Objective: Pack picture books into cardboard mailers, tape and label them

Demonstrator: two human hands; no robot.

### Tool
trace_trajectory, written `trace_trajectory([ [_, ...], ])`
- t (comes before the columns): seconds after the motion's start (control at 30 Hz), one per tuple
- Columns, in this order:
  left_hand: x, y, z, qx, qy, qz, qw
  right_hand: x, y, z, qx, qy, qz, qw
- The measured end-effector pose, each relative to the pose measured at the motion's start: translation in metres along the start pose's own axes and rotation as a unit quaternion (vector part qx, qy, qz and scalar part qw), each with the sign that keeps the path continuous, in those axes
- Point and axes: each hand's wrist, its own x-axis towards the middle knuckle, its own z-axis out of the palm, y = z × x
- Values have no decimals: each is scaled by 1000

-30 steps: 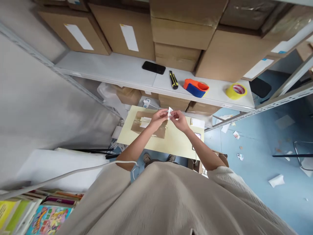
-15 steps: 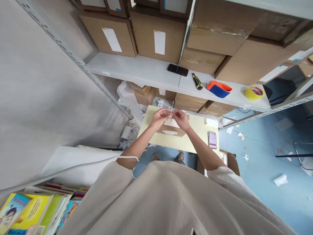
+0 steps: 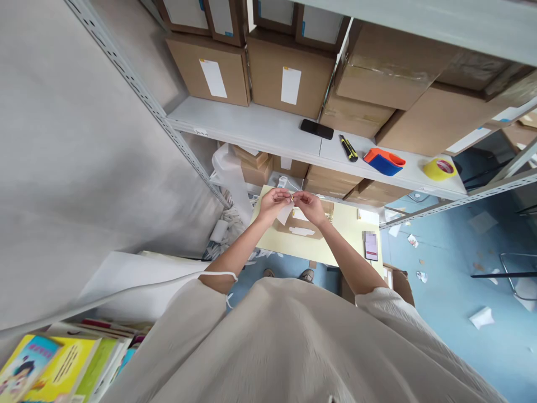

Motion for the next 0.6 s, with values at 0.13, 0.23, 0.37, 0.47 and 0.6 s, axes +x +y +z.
trace_trajectory([
  [0.13, 0, 4, -1, 6, 9, 16, 1000, 2, -3, 4, -18, -1, -6, 1000],
  [0.23, -1, 6, -1, 18, 8, 28, 999, 4, -4, 5, -26, -1, -6, 1000],
  [0.37, -2, 8, -4, 30, 11, 29, 999, 4, -4, 8, -34, -2, -6, 999],
  [0.47, 0, 8, -5, 35, 21, 28, 999, 2, -5, 11, -38, -10, -9, 999],
  [0.6, 1, 7, -4, 42, 34, 34, 998, 0, -6, 13, -45, -18, -16, 999],
])
